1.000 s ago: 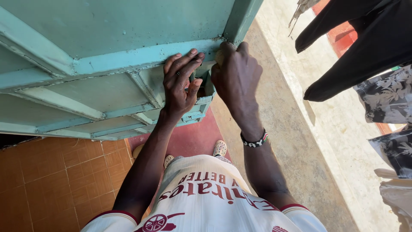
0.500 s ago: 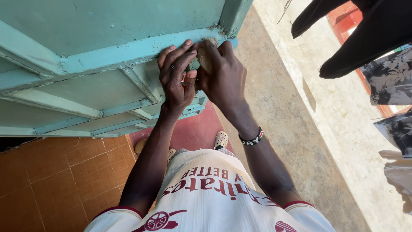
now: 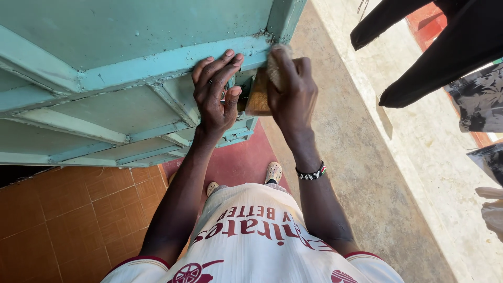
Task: Wiping and cleaning a teal metal gate with a cloth.
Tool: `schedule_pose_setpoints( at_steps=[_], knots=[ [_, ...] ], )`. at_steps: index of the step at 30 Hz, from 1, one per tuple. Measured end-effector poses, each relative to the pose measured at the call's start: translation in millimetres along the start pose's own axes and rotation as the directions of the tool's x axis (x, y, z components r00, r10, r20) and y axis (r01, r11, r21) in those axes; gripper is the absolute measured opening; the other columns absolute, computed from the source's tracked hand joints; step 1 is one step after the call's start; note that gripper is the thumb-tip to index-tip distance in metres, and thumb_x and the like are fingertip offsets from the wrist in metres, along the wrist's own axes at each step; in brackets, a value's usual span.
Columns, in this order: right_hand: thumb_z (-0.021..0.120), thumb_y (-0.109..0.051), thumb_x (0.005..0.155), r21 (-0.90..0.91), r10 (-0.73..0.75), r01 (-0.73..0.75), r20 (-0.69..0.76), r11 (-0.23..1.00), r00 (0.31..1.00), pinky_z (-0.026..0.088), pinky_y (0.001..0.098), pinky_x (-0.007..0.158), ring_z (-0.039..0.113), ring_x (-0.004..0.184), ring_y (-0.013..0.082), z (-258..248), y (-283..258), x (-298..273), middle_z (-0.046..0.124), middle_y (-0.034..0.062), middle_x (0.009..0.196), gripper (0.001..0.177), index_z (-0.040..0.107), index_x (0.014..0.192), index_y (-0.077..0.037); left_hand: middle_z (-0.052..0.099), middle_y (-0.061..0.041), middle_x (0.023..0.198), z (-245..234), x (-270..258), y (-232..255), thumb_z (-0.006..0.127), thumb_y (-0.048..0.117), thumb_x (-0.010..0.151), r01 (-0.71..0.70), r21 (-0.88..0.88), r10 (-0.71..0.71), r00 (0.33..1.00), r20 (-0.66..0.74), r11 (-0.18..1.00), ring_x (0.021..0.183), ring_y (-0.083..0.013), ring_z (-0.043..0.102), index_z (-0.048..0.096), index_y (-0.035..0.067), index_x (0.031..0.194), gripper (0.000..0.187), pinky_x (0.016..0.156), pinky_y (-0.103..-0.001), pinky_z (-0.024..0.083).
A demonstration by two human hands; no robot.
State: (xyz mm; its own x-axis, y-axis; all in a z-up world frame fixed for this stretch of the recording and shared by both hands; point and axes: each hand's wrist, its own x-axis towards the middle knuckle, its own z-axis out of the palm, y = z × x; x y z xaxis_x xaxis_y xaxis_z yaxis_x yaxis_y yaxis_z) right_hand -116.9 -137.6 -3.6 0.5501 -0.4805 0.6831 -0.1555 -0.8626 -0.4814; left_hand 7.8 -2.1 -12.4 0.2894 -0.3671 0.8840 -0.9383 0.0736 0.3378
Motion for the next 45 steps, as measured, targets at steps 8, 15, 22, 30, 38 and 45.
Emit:
schedule_pose_setpoints(
  at_steps=[8,15,22,30,38,45],
  knots=[
    [0.079,-0.005,0.081,0.157,-0.176,0.154,0.135,0.976,0.975,0.057,0.0437,0.076,0.067,0.091,0.0348,-14.7,-44.7,3.9,0.058,0.0162,0.105,0.067,0.058,0.145,-0.011,0.070,-0.015,0.134,-3.4,-0.3,-0.7,0.044,0.049,0.113,-0.003,0.004,0.003,1.000,-0.010,1.000,0.132,-0.0247,0.062,0.065,0.002,0.126,0.053,0.119,-0.048,0.038],
    [0.078,-0.004,0.091,0.020,0.087,-0.086,-0.007,0.996,0.996,0.058,0.0402,0.076,0.068,0.090,0.0290,2.1,-20.9,-2.8,0.059,0.0121,0.108,0.061,0.057,0.148,-0.016,0.073,-0.011,0.132,-2.8,0.3,0.1,0.041,0.053,0.111,-0.004,-0.010,0.004,1.000,0.018,1.000,0.133,-0.0263,0.062,0.066,0.002,0.125,0.059,0.119,-0.048,0.037],
    [0.080,-0.009,0.083,0.117,-0.036,0.023,0.106,0.993,0.994,0.057,0.0416,0.074,0.069,0.086,0.0307,-9.5,-30.9,4.0,0.061,0.0120,0.104,0.063,0.062,0.142,-0.017,0.073,-0.011,0.133,-2.6,0.5,0.0,0.041,0.053,0.113,0.020,0.005,-0.020,0.999,0.041,1.000,0.134,-0.0265,0.062,0.066,0.001,0.125,0.058,0.119,-0.049,0.035],
    [0.077,-0.007,0.092,-0.018,0.013,-0.012,0.026,1.000,1.000,0.053,0.0433,0.068,0.066,0.081,0.0321,-19.8,-14.9,3.3,0.058,0.0161,0.101,0.059,0.056,0.147,-0.006,0.069,-0.010,0.137,-4.9,1.1,2.5,0.038,0.063,0.108,-0.009,0.001,0.009,1.000,0.025,1.000,0.136,-0.0262,0.060,0.064,0.003,0.130,0.070,0.120,-0.049,0.035],
    [0.073,-0.003,0.084,-0.018,-0.050,0.053,0.153,0.998,0.987,0.055,0.0409,0.069,0.067,0.084,0.0321,-13.3,-37.6,-0.4,0.061,0.0160,0.107,0.057,0.063,0.140,-0.009,0.070,-0.009,0.136,-0.8,0.1,0.4,0.039,0.063,0.108,-0.008,0.009,0.007,1.000,0.013,1.000,0.136,-0.0250,0.060,0.064,0.002,0.130,0.070,0.120,-0.049,0.035],
    [0.075,-0.005,0.086,0.051,0.148,-0.149,0.022,0.988,0.989,0.056,0.0415,0.071,0.070,0.080,0.0290,-26.8,-27.4,0.5,0.065,0.0127,0.096,0.055,0.067,0.140,-0.014,0.070,-0.010,0.137,-6.0,0.1,3.1,0.042,0.059,0.109,0.016,-0.026,-0.015,0.999,0.038,1.000,0.138,-0.0268,0.059,0.064,0.003,0.129,0.063,0.120,-0.050,0.036]
  ],
)
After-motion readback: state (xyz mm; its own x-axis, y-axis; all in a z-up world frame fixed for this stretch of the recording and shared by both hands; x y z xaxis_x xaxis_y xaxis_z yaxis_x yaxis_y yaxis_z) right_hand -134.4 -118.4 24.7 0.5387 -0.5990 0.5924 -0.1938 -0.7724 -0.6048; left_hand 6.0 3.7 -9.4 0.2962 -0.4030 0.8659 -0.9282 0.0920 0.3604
